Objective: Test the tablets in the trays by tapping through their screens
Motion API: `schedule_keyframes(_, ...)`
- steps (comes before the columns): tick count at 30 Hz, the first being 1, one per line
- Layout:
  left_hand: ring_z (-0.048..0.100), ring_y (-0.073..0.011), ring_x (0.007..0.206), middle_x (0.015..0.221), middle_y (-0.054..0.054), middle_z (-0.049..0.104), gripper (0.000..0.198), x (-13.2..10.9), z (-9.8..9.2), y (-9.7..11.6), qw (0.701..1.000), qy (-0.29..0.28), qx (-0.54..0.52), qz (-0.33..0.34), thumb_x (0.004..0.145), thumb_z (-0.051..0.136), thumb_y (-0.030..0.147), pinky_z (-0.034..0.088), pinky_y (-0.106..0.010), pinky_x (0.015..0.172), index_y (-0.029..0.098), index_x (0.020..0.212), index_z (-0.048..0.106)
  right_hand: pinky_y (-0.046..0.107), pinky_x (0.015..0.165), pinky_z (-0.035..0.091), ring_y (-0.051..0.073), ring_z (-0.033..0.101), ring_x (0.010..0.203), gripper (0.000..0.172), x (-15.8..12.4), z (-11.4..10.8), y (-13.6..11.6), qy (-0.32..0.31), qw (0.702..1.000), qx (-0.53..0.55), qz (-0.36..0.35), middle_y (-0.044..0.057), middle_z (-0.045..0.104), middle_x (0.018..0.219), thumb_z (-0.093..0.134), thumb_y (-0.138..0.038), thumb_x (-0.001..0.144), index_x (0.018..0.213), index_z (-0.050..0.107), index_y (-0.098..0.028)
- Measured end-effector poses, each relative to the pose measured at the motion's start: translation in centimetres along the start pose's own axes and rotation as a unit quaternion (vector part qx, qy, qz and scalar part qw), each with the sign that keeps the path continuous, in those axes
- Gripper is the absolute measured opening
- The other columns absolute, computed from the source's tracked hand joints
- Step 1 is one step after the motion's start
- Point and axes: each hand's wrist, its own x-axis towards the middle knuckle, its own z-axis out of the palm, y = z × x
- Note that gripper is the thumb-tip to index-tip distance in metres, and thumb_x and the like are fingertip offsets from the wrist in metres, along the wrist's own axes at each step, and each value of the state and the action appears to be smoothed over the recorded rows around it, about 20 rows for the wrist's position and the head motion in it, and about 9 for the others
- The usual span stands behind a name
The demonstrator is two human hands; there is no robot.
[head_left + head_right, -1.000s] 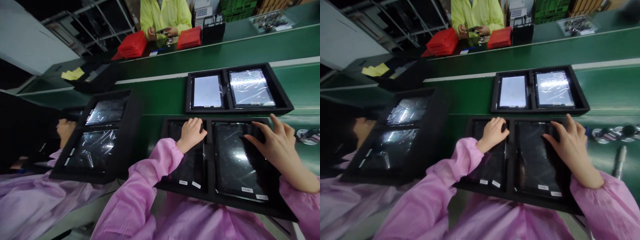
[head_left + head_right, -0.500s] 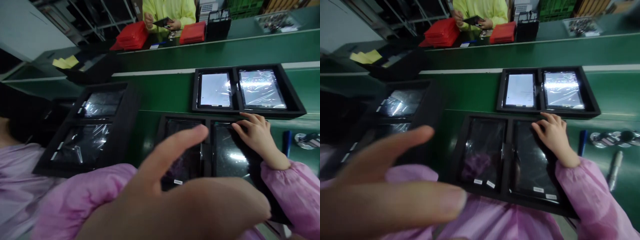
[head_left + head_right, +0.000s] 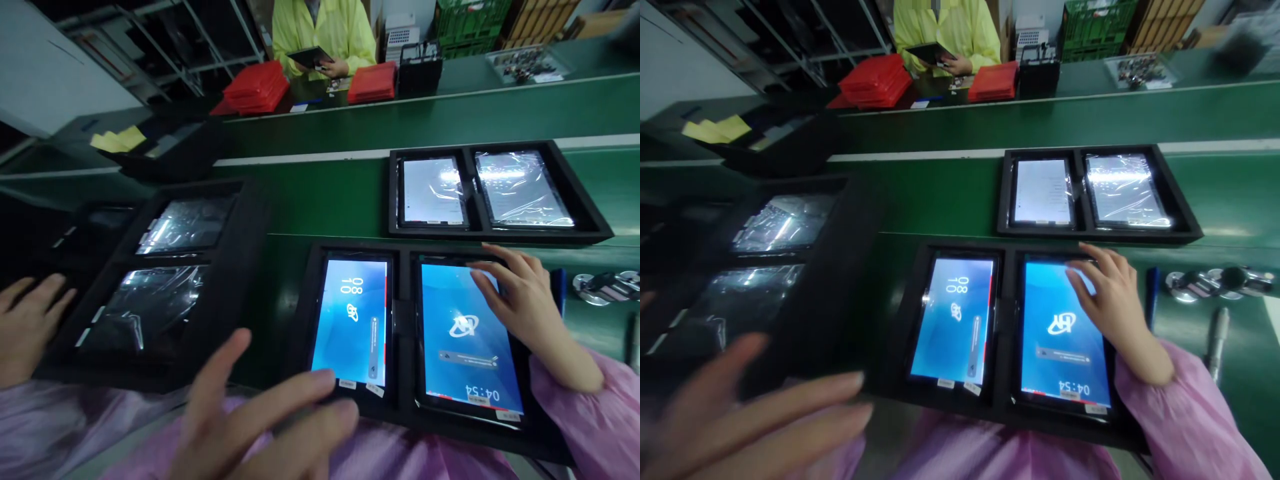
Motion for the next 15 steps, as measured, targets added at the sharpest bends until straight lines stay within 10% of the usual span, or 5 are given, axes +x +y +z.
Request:
schedule_keyframes(7, 0.074, -0.0194, 0.103, 0.120, -0.002, 0.076, 0.048, -4.8, 4.6, -5.1, 0.985, -0.144, 0.099, -0.008, 0.109, 0.040, 0.028, 0.057, -0.045, 0.106, 0.031, 0.155, 0.047, 0.034, 0.075, 0.056, 0.020, 0.068, 0.103, 0.036, -6.5, -5.2, -2.5, -0.049, 0.987, 0.060, -0.144, 0.006, 0.069, 0.123, 0.037, -0.038, 0.112, 0.110, 0.070, -0.025)
schedule_keyframes(15, 0.064, -0.0251, 0.112, 0.123, -0.009, 0.067, 0.041, -6.5, 5.7, -4.0, 0.978, -0.187, 0.088, 0.033, 0.107, 0.046, 0.051, 0.030, -0.068, 0.123, 0.032, 0.135, 0.068, 0.056, 0.076, 0.054, 0.042, 0.064, 0.109, 0.051, -5.9, -0.7, -0.9, -0.036, 0.999, 0.008, -0.025, 0.019, 0.064, 0.133, 0.029, -0.049, 0.109, 0.125, 0.070, -0.024)
